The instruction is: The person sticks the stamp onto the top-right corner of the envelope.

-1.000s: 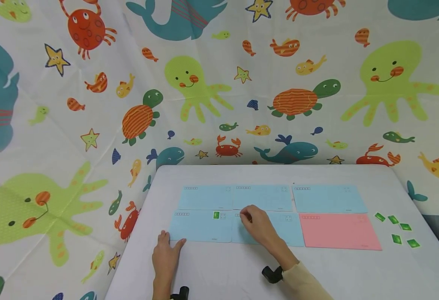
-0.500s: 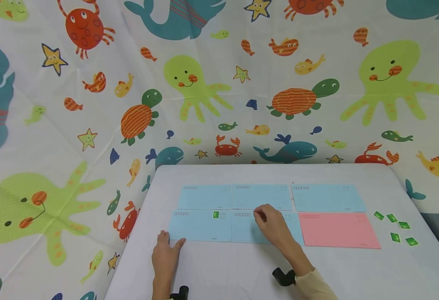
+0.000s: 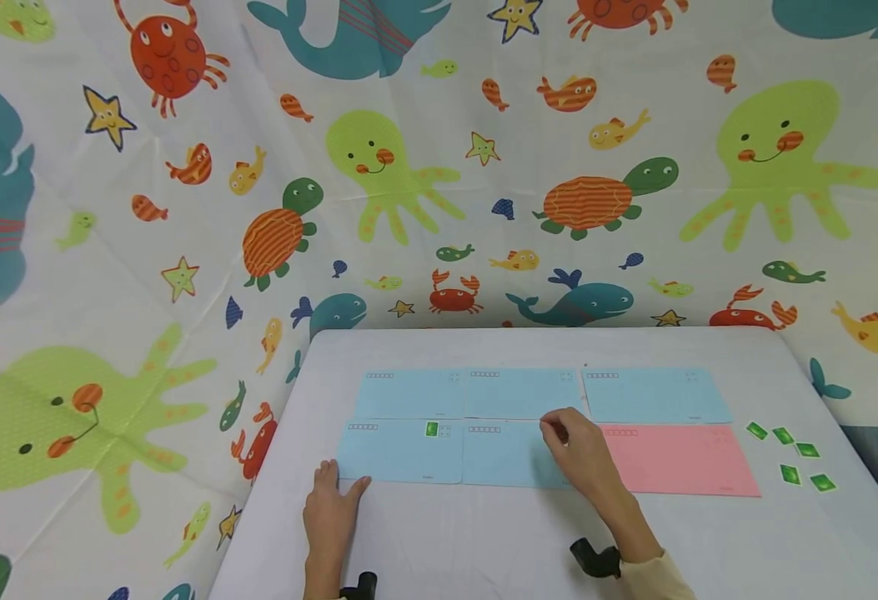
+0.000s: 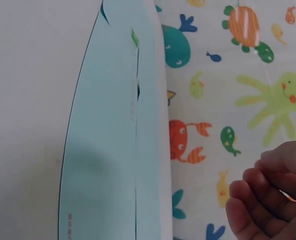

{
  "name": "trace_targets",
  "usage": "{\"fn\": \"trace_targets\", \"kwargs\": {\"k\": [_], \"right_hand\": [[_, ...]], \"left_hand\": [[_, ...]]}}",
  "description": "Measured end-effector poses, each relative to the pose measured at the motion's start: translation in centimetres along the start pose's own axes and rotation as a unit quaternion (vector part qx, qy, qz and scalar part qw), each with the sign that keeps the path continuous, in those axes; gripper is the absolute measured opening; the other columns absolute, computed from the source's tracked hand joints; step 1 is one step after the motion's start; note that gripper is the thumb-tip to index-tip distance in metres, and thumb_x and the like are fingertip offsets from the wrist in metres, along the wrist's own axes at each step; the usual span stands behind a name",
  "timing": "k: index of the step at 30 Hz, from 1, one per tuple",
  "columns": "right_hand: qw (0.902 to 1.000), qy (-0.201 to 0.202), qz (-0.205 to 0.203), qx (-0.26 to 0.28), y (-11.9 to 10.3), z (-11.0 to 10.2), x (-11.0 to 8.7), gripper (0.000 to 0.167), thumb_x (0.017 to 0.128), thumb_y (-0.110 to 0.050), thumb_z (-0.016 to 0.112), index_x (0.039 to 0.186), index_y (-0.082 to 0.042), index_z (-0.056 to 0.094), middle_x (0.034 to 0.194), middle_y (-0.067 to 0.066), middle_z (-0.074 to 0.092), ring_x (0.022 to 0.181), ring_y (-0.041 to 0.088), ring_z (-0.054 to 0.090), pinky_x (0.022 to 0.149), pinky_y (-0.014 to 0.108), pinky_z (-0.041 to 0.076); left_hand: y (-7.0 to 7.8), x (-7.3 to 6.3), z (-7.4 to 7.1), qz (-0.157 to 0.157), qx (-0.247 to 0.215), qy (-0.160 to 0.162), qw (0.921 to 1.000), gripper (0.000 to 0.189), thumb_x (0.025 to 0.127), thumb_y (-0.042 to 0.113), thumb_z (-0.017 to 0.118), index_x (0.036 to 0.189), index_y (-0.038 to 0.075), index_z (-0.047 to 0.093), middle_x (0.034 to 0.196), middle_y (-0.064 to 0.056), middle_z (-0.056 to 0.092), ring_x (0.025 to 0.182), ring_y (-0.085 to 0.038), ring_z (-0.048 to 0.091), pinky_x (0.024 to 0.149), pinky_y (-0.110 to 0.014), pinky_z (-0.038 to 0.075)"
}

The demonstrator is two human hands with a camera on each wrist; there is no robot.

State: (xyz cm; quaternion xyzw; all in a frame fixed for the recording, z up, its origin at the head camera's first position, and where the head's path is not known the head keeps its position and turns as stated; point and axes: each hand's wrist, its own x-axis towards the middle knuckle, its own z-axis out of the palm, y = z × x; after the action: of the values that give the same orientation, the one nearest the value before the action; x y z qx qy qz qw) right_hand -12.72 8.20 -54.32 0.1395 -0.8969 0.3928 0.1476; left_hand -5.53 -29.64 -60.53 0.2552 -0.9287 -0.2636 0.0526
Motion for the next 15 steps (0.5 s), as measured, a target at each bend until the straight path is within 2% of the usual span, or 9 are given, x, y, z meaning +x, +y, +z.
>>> {"fn": "trace_targets", "kwargs": {"k": [6,15], "right_hand": [[0.9994,0.03,-0.014,-0.013,0.8,-1.4,-0.2,0.009,0.087,0.0,0.072,0.095,-0.003,0.071,0.084,0.003,0.068,0.072,0.011,0.061,0.063,0.024,0.054],[0.9981,0.057,0.01,-0.023,2.1,-3.7,-0.6,0.007,0.089,0.001,0.07,0.095,-0.001,0.071,0.083,0.004,0.068,0.071,0.013,0.061,0.061,0.022,0.053]], "left_hand": [[0.0,0.0,0.0,0.0,0.002,-0.004,1.0,0.078,0.088,0.027,0.077,0.143,-0.015,0.042,0.152,-0.035,0.034,0.144,-0.051,0.031,0.116,-0.062,0.029],[0.0,0.1,0.0,0.008,0.008,-0.01,0.9999,0.076,0.088,0.027,0.076,0.14,-0.017,0.044,0.151,-0.037,0.034,0.143,-0.052,0.032,0.115,-0.063,0.031]]}}
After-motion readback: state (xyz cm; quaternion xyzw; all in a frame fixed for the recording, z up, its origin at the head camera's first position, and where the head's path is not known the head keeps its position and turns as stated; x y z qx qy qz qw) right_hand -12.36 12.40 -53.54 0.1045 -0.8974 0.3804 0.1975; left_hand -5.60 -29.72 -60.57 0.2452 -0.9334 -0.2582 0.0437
